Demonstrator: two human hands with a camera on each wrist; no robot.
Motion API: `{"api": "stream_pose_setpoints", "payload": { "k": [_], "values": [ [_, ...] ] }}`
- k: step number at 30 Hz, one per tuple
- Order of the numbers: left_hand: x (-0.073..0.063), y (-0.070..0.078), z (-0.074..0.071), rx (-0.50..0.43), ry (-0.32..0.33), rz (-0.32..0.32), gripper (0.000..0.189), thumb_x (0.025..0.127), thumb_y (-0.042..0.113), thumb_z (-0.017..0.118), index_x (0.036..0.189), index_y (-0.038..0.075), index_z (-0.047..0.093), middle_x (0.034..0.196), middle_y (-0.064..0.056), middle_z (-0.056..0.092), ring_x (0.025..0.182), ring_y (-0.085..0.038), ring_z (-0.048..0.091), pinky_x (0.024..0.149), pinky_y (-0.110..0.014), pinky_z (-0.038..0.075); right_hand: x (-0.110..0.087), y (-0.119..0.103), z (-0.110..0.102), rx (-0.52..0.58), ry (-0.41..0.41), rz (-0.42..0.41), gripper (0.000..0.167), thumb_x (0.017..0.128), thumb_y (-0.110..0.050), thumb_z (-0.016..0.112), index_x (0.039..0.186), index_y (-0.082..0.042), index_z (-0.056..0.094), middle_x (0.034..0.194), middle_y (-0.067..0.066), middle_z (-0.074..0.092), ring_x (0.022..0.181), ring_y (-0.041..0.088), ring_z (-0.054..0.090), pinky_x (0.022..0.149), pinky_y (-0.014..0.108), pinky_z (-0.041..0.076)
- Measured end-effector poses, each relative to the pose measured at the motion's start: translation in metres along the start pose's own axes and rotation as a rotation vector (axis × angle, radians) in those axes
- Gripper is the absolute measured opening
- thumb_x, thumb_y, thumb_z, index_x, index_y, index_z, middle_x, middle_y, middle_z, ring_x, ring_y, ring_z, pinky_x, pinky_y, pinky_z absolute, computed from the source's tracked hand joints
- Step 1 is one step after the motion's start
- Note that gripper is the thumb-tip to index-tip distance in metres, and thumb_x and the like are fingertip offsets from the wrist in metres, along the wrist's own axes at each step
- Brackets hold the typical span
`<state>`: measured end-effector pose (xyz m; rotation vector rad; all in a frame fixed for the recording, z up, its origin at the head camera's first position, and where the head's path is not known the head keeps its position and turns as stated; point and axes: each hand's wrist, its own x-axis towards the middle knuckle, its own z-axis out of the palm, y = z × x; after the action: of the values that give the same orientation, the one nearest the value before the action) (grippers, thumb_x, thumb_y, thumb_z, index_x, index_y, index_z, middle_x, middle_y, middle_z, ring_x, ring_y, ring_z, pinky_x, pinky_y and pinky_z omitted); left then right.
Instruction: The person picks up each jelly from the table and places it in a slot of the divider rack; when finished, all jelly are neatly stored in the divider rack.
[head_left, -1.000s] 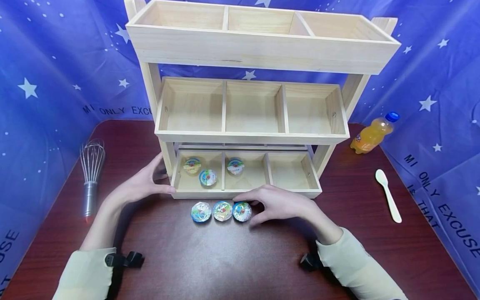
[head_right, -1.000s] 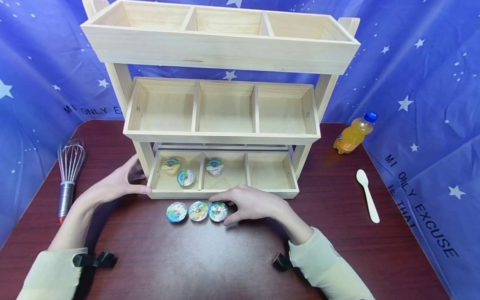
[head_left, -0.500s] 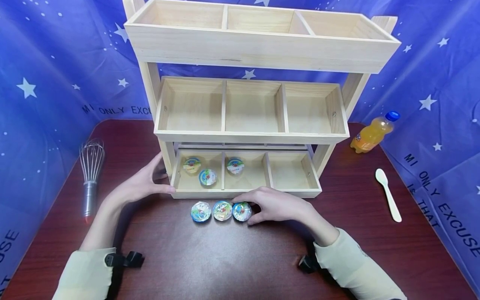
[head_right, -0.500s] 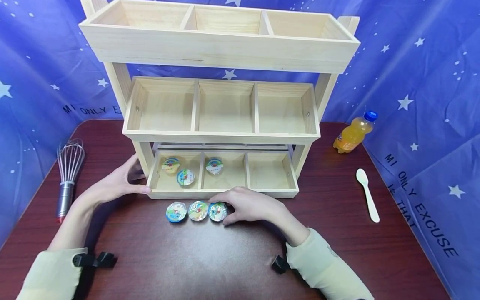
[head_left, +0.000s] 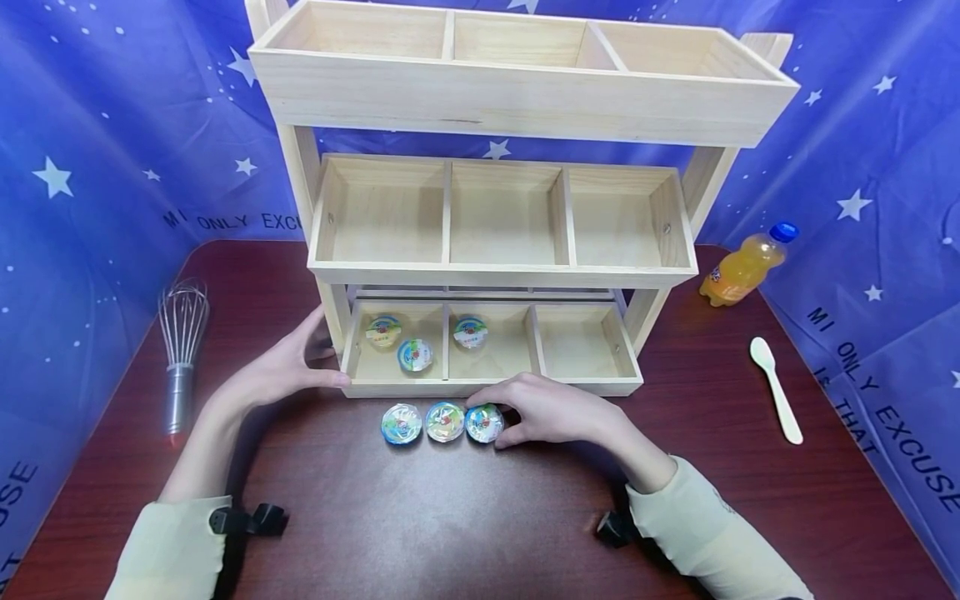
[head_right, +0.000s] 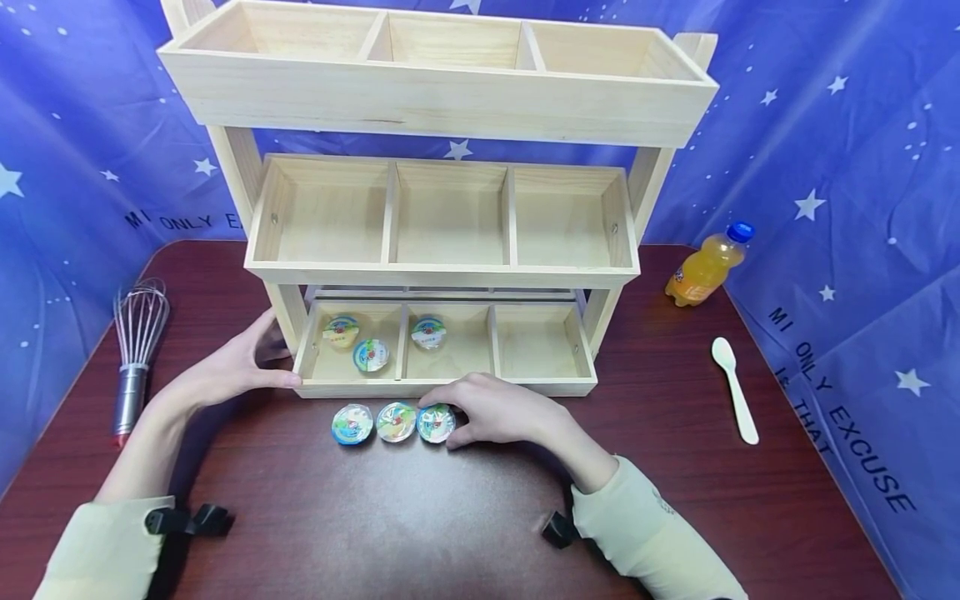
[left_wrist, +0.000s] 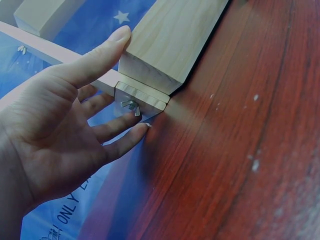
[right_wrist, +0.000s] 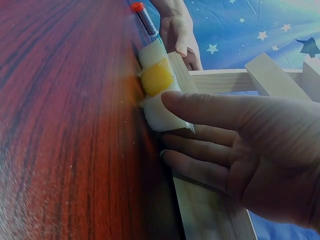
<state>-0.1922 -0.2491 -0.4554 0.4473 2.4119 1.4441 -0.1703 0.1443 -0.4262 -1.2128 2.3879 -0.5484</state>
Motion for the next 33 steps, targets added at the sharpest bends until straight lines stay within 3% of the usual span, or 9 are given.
{"api": "stream_pose_setpoints", "payload": {
  "k": [16, 33],
  "values": [
    [0.000, -0.001, 0.000, -0.002, -0.002, 0.011, 0.123, 0.082, 0.019, 0.087, 0.167, 0.029, -0.002, 0.169, -0.020, 0.025, 0.151, -0.044, 0.035, 0.122, -0.061, 0.031, -0.002, 0.002, -0.002, 0.071, 0.026, -0.042, 0.047, 0.084, -0.020, 0.083, 0.128, -0.022, 0.068, 0.115, -0.013, 0.073, 0.105, -0.001, 0.065, 0.095, 0.027, 0.057],
    [0.000, -0.002, 0.000, 0.001, -0.001, 0.012, 0.124, 0.082, 0.018, 0.087, 0.167, 0.027, -0.003, 0.170, -0.019, 0.023, 0.150, -0.045, 0.037, 0.121, -0.059, 0.032, -0.010, -0.002, -0.017, 0.301, -0.028, 0.009, 0.054, 0.087, -0.012, 0.081, 0.138, -0.015, 0.064, 0.132, -0.001, 0.070, 0.103, 0.007, 0.074, 0.090, 0.023, 0.061]
  ]
}}
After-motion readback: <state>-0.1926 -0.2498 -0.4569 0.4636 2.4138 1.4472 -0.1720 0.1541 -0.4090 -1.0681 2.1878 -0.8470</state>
